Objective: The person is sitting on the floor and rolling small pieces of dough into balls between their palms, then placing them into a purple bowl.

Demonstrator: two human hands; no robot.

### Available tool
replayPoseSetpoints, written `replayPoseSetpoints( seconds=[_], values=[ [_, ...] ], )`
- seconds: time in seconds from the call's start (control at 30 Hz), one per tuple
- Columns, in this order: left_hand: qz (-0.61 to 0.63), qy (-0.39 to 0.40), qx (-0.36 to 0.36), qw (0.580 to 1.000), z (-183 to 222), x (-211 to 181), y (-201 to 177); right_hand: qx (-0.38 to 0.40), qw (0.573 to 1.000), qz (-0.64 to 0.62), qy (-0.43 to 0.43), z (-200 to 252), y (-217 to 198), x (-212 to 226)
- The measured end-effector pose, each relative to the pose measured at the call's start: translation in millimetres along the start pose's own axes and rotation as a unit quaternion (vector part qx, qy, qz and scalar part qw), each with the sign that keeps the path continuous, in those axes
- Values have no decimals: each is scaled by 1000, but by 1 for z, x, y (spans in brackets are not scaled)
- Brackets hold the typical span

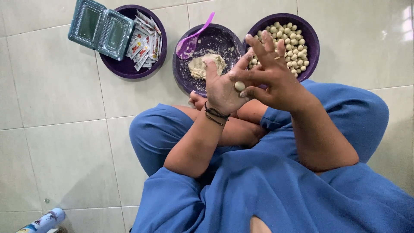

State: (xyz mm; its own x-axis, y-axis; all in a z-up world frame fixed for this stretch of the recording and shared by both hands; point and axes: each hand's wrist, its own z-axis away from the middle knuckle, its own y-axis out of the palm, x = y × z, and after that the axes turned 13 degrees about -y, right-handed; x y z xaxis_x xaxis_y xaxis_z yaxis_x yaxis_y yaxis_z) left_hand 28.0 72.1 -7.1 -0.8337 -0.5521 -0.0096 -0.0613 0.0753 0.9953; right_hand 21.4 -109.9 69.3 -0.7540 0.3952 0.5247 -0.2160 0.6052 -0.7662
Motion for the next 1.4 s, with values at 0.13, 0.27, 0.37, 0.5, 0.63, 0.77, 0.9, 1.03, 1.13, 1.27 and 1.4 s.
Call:
replayPoseSetpoints(
  seconds=[0.13, 0.27, 0.37, 0.5, 0.63, 0.77, 0.9, 1.03, 1.13, 1.27, 1.4],
  values=[
    [24, -14, -43, 999, -3, -2, 7, 10, 1000, -25, -6, -3, 0, 1],
    [6, -8, -37, 999, 0, -4, 5, -35, 999, -35, -4, -4, 2, -1],
    [53, 18, -41, 998, -5, -4, 22, -87, 996, -31, -12, -5, 11, -4],
    [47, 17, -99, 994, -3, -8, 14, -120, 992, 6, -34, -3, 26, -15],
    [8, 57, -9, 998, -4, -11, -2, -151, 988, -18, 31, -12, 28, -4],
    [-21, 132, -55, 990, -8, -16, -13, -336, 827, -388, 230, -31, 38, 14],
    [-53, 211, -288, 932, -34, -8, -47, -458, 533, -567, 429, -39, 77, -18],
    [-224, 225, -480, 818, -53, 5, -138, -442, 456, -629, 447, -10, 135, -70],
    [-240, 180, -563, 770, -67, 7, -198, -470, 449, -601, 466, -5, 141, -85],
    [-121, 79, -513, 846, -89, -1, -238, -506, 440, -551, 497, 14, 139, -113],
    [-60, 65, -504, 859, -102, 0, -184, -526, 433, -518, 517, 20, 148, -133]
  ],
)
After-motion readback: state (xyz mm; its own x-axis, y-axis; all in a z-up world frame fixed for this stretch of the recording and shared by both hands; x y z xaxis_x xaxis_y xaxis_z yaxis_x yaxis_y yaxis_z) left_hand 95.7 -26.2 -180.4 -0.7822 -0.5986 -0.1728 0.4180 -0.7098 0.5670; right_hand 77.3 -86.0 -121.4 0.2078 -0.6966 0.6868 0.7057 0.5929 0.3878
